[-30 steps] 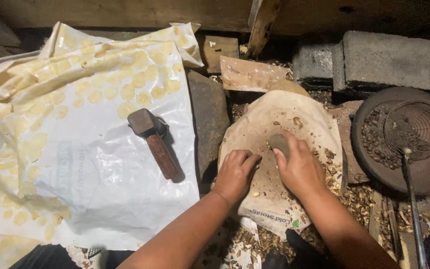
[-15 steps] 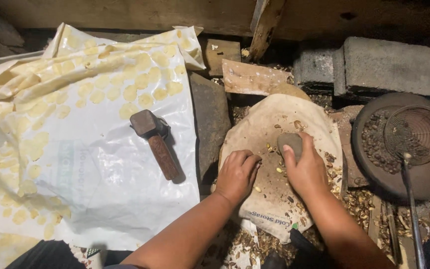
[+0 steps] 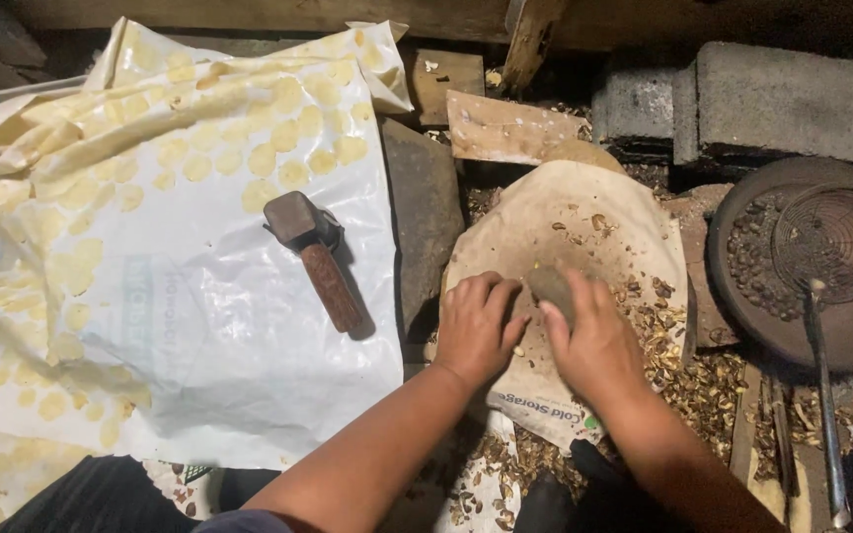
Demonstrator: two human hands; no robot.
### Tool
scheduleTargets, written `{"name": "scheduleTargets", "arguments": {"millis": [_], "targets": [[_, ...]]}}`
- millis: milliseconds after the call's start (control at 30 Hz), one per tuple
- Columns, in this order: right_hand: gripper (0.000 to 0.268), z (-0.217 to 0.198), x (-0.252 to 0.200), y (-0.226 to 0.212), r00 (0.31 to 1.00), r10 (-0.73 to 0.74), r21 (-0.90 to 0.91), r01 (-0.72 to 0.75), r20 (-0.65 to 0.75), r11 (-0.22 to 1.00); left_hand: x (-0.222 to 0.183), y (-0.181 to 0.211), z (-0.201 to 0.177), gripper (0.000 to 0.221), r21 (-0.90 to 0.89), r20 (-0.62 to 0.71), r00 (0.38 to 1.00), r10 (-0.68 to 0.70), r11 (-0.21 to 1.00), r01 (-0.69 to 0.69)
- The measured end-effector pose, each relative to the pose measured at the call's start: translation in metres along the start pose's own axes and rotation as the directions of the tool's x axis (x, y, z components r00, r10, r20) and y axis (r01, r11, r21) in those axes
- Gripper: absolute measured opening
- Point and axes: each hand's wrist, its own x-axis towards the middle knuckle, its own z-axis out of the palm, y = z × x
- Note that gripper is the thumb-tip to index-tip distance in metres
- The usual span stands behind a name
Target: Cracking nut shells with a hammer and peeling kernels by hand on a stone surface
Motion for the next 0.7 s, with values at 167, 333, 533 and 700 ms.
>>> {"name": "scheduleTargets", "arguments": {"millis": [167, 333, 533, 700], "targets": [[0.050, -0.001, -0.004, -0.006, 0.999, -0.008, -0.014, 0.008, 0.050, 1.000, -0.006, -0.018, 0.003, 0.026, 0.017, -0.076, 0.994, 0.080, 0.997, -0.079], [0.052, -0.009, 0.005, 0.001, 0.993, 0.102, 0.015, -0.103, 0.057, 0.995, 0.003, -0.013, 0.000, 0.010, -0.050, -0.066, 0.998, -0.001, 0.999, -0.002], [0.054, 0.007, 0.000, 0.006, 0.992, 0.105, -0.106, -0.097, 0.070, 0.990, 0.008, 0.005, 0.005, 0.020, -0.041, -0.066, 0.993, -0.099, 0.994, 0.097], [0.051, -0.001, 0.002, -0.019, 0.997, -0.073, -0.083, 0.070, -0.037, 0.994, -0.016, -0.004, -0.012, 0.052, -0.025, -0.068, 0.997, -0.048, 0.999, 0.047]]}}
